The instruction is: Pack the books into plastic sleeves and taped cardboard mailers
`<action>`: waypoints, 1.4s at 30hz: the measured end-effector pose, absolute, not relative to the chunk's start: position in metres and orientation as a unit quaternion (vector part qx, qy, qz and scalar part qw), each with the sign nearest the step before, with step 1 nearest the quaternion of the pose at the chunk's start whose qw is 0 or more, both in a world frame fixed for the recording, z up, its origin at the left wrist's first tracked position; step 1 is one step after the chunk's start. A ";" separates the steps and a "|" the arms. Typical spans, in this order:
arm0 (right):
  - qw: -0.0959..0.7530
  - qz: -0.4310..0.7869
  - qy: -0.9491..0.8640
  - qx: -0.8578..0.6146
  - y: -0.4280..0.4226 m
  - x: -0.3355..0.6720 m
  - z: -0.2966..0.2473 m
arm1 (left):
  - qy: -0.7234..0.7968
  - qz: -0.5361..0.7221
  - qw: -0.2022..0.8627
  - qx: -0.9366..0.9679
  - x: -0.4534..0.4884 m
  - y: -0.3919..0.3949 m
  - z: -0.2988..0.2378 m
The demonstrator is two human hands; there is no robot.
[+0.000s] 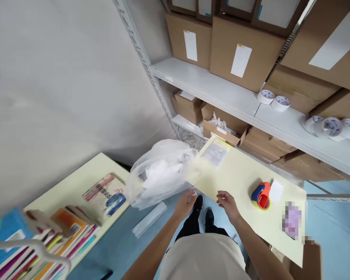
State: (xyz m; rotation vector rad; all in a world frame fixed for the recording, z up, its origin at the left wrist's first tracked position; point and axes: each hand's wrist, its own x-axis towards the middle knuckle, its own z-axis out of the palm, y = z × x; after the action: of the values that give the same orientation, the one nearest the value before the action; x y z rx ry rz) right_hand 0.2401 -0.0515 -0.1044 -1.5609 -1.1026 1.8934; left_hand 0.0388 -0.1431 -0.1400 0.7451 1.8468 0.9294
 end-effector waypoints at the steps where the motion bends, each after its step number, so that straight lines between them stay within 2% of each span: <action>1: 0.219 0.693 -0.405 -0.554 -0.051 0.241 -0.102 | 0.752 0.386 0.453 0.283 0.047 -0.154 -0.139; 8: 0.159 0.695 -0.479 -0.511 -0.077 0.236 -0.109 | 0.754 0.474 0.411 0.195 0.083 -0.234 -0.130; 18: 0.066 0.719 -0.631 -0.285 -0.155 0.148 -0.108 | 0.803 0.551 0.211 0.083 0.057 -0.355 -0.094; 23: 0.020 0.726 -0.656 -0.207 -0.230 0.087 -0.095 | 0.812 0.564 0.144 0.044 0.040 -0.453 -0.085; 29: 0.003 0.730 -0.672 -0.127 -0.339 0.028 -0.081 | 0.790 0.609 0.054 -0.050 0.009 -0.583 -0.090; 32: -0.039 0.725 -0.681 -0.095 -0.390 0.009 -0.078 | 0.773 0.629 0.013 -0.082 0.003 -0.633 -0.091; 36: -0.109 0.702 -0.703 -0.031 -0.446 -0.019 -0.074 | 0.769 0.626 -0.028 -0.124 0.001 -0.677 -0.092; 42: -0.164 0.706 -0.688 0.036 -0.509 -0.083 -0.064 | 0.773 0.589 -0.143 -0.187 -0.038 -0.702 -0.092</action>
State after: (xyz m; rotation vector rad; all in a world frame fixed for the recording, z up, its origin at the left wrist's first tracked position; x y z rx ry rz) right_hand -0.0835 -0.5095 -0.0637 0.1263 -2.4217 2.4836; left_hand -0.0378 -0.7022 -0.0921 -0.6474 2.6784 2.0391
